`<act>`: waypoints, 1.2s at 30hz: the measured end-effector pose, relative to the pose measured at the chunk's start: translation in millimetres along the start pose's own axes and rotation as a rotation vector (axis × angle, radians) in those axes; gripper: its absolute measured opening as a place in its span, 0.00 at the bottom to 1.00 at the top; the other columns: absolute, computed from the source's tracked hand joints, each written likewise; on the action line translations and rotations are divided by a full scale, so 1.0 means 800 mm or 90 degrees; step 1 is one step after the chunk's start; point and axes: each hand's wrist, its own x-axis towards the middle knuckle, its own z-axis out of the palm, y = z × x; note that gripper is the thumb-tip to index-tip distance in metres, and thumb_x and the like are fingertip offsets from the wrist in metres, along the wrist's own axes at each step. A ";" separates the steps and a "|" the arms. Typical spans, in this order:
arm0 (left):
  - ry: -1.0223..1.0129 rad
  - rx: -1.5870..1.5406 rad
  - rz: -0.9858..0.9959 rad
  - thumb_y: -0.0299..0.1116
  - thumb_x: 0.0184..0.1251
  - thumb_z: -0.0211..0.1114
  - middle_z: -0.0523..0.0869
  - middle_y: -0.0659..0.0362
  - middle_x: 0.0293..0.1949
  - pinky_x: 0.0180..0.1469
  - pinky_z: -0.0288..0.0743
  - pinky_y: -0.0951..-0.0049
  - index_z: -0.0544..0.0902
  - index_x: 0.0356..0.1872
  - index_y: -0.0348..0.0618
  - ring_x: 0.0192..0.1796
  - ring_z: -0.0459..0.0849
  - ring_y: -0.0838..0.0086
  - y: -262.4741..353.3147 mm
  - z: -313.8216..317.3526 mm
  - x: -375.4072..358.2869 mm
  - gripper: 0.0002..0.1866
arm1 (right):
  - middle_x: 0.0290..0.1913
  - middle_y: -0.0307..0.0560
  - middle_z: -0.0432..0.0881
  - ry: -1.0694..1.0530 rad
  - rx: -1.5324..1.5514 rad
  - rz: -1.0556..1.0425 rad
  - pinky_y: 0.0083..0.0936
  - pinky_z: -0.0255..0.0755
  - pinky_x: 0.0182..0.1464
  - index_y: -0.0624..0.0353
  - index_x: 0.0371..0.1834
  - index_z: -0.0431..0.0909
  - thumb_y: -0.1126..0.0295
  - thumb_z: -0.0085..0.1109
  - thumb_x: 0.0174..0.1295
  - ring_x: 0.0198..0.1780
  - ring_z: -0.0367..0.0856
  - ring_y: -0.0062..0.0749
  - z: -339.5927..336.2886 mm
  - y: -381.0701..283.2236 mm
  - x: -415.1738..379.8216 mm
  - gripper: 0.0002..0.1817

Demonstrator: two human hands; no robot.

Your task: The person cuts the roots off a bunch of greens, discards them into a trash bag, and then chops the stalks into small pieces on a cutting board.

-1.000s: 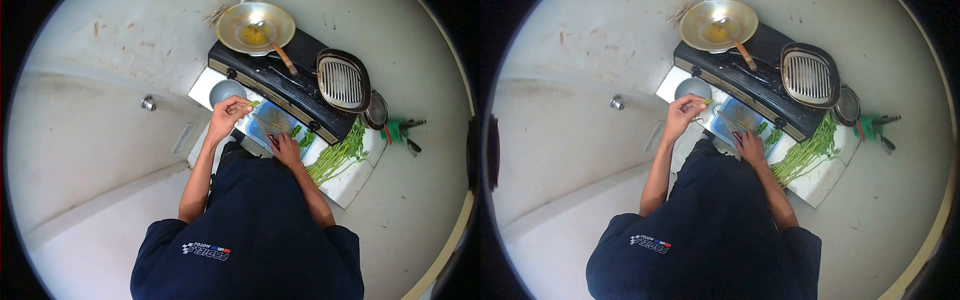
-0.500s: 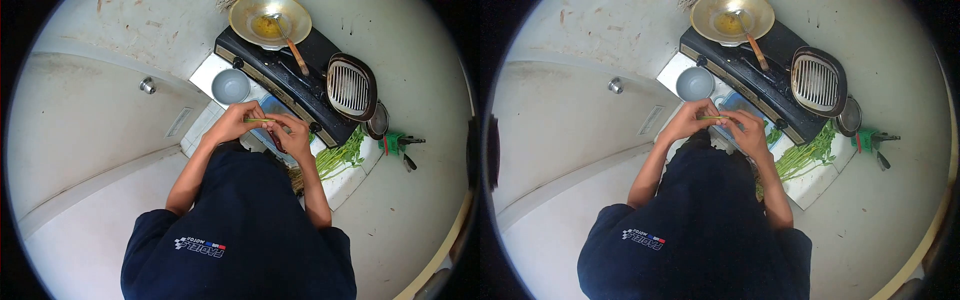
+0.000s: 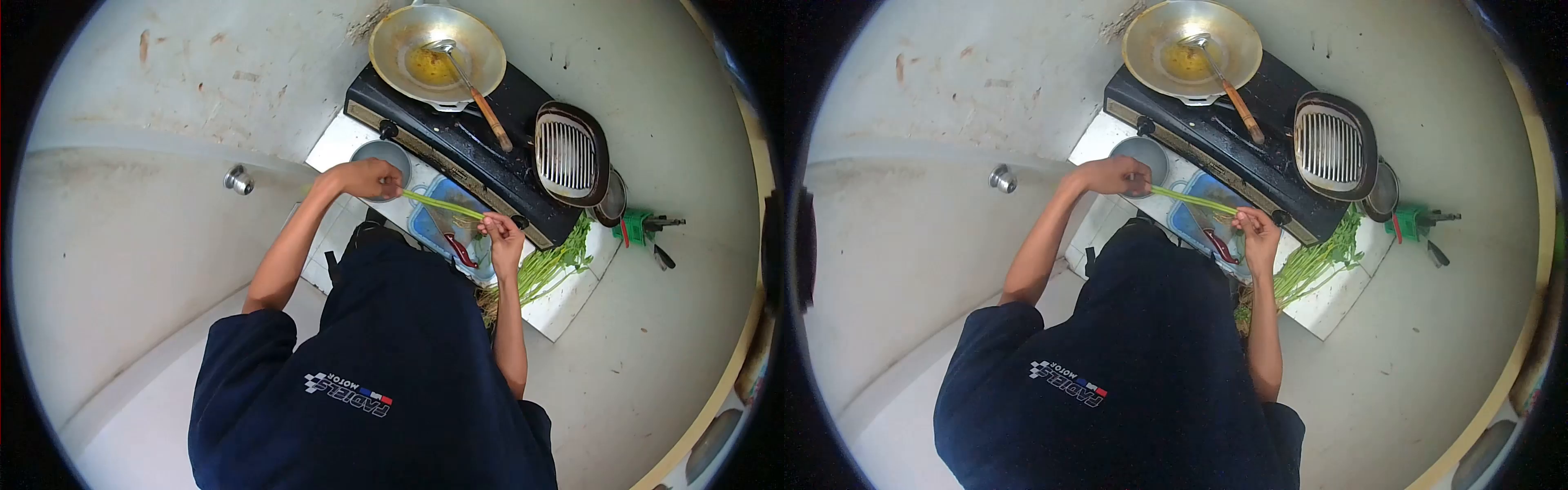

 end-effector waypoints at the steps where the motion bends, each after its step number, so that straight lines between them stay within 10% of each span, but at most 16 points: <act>1: -0.011 0.010 -0.009 0.32 0.73 0.61 0.89 0.58 0.35 0.48 0.79 0.65 0.87 0.46 0.41 0.42 0.88 0.69 -0.024 -0.006 0.006 0.09 | 0.39 0.46 0.90 0.020 -0.012 0.003 0.21 0.78 0.47 0.67 0.48 0.87 0.75 0.64 0.74 0.40 0.86 0.23 0.002 0.011 0.006 0.07; 6: -0.006 0.041 -0.052 0.28 0.68 0.63 0.91 0.56 0.37 0.52 0.80 0.64 0.88 0.47 0.43 0.44 0.89 0.67 -0.114 -0.027 0.044 0.11 | 0.38 0.42 0.89 0.072 -0.195 -0.007 0.21 0.77 0.47 0.65 0.49 0.86 0.70 0.65 0.73 0.40 0.85 0.22 0.017 0.083 0.030 0.09; 14: 0.065 -0.013 -0.040 0.28 0.68 0.66 0.92 0.53 0.37 0.52 0.81 0.64 0.87 0.46 0.39 0.44 0.91 0.64 -0.190 -0.008 0.080 0.10 | 0.43 0.59 0.87 0.172 -0.414 -0.117 0.46 0.76 0.51 0.63 0.45 0.83 0.74 0.58 0.71 0.47 0.85 0.58 0.069 0.110 0.050 0.06; 24: 0.167 0.091 0.022 0.26 0.62 0.71 0.90 0.42 0.47 0.58 0.81 0.56 0.87 0.48 0.34 0.53 0.89 0.49 -0.198 -0.001 0.067 0.13 | 0.49 0.52 0.85 0.240 -0.606 -0.138 0.51 0.72 0.55 0.55 0.49 0.82 0.66 0.54 0.75 0.55 0.81 0.52 0.086 0.132 0.052 0.09; 36: 0.188 0.030 0.080 0.32 0.71 0.69 0.88 0.45 0.57 0.62 0.81 0.60 0.86 0.58 0.39 0.57 0.89 0.54 -0.176 -0.026 0.052 0.17 | 0.52 0.53 0.84 0.368 -0.470 -0.138 0.48 0.72 0.61 0.57 0.53 0.83 0.66 0.56 0.73 0.57 0.81 0.54 0.095 0.123 0.037 0.12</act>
